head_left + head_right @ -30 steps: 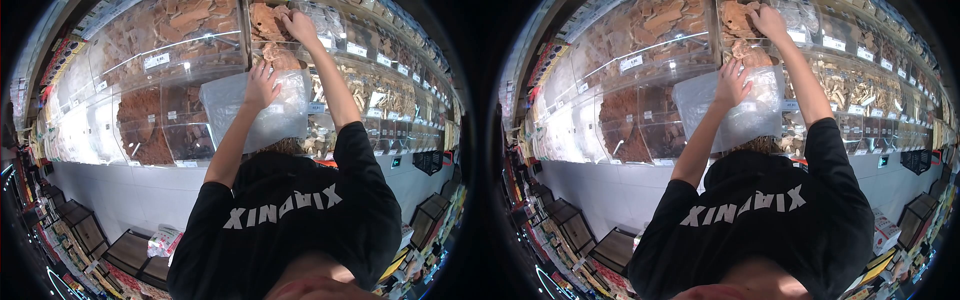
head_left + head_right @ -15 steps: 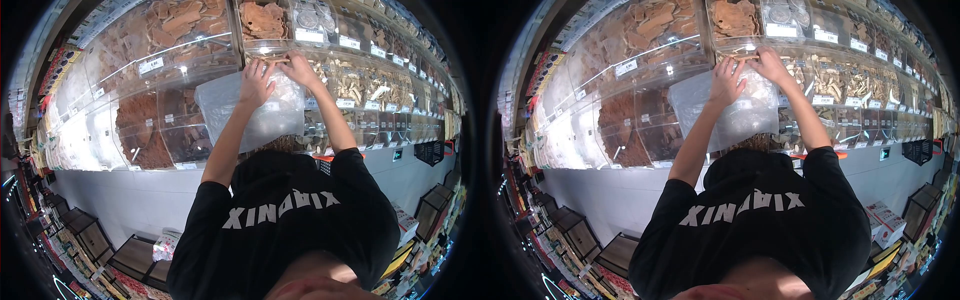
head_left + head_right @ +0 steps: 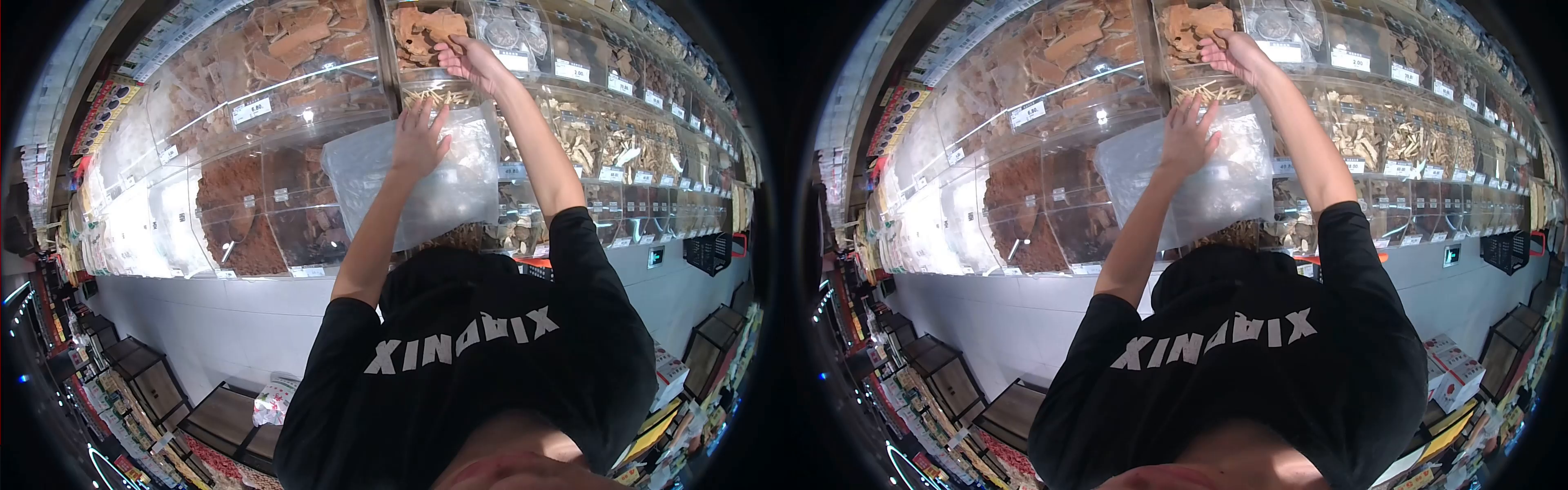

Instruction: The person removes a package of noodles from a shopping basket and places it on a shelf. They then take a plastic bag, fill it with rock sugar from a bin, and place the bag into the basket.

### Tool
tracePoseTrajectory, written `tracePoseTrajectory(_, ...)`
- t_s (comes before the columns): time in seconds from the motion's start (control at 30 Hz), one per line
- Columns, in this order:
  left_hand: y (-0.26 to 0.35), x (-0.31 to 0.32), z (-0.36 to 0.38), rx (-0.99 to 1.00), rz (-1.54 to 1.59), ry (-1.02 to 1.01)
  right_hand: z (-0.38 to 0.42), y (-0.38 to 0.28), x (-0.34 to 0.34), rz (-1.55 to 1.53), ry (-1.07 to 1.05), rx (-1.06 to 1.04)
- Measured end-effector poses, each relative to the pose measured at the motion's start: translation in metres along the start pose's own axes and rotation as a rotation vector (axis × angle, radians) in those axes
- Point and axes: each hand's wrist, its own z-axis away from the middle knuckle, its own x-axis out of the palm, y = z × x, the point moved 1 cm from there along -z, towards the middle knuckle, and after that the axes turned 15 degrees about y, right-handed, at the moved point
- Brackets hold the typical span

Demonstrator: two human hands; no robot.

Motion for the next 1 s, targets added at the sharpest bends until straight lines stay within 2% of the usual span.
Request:
tracePoseTrajectory(0.07, -0.001, 0.0, 0.0, 0.003, -0.02, 0.001, -0.035, 0.003, 0.005, -0.113, -0.115, 0.035)
tracePoseTrajectory(0.17, -0.002, 0.001, 0.001, 0.005, -0.002, 0.012, -0.068, 0.002, 0.011, -0.195, -0.069, 0.107)
tracePoseTrajectory(0.3, -0.003, -0.002, 0.001, -0.002, 0.038, 0.017, -0.046, -0.02, 0.011, 0.148, 0.0, -0.014)
tracePoseTrajectory(0.43, -0.002, 0.002, 0.001, -0.012, 0.019, 0.019, -0.013, -0.032, 0.012, 0.52, 0.368, -0.311)
tracePoseTrajectory(0.53, -0.002, 0.003, 0.002, -0.014, 0.014, 0.008, -0.03, -0.028, -0.013, 0.872, 0.5, -0.802)
tracePoseTrajectory(0.63, -0.002, 0.002, 0.001, -0.008, 0.021, 0.003, -0.053, -0.032, -0.022, 0.617, 0.621, -1.072)
tracePoseTrajectory(0.67, -0.002, 0.0, 0.0, -0.007, 0.025, 0.002, -0.062, -0.032, -0.022, 0.711, 0.824, -1.278)
tracePoseTrajectory(0.77, -0.002, -0.003, -0.002, -0.016, 0.032, -0.01, -0.044, -0.064, -0.013, 0.773, 0.438, -0.754)
tracePoseTrajectory(0.8, -0.001, -0.003, -0.001, -0.015, 0.035, -0.004, -0.062, -0.058, -0.018, 0.758, 0.449, -0.782)
tracePoseTrajectory(0.9, -0.003, -0.002, -0.002, -0.014, 0.037, 0.022, -0.093, -0.053, -0.016, 0.777, 0.507, -1.035)
tracePoseTrajectory(1.0, -0.003, -0.002, 0.0, -0.008, 0.044, 0.039, -0.094, -0.07, -0.011, 0.572, 0.703, -1.052)
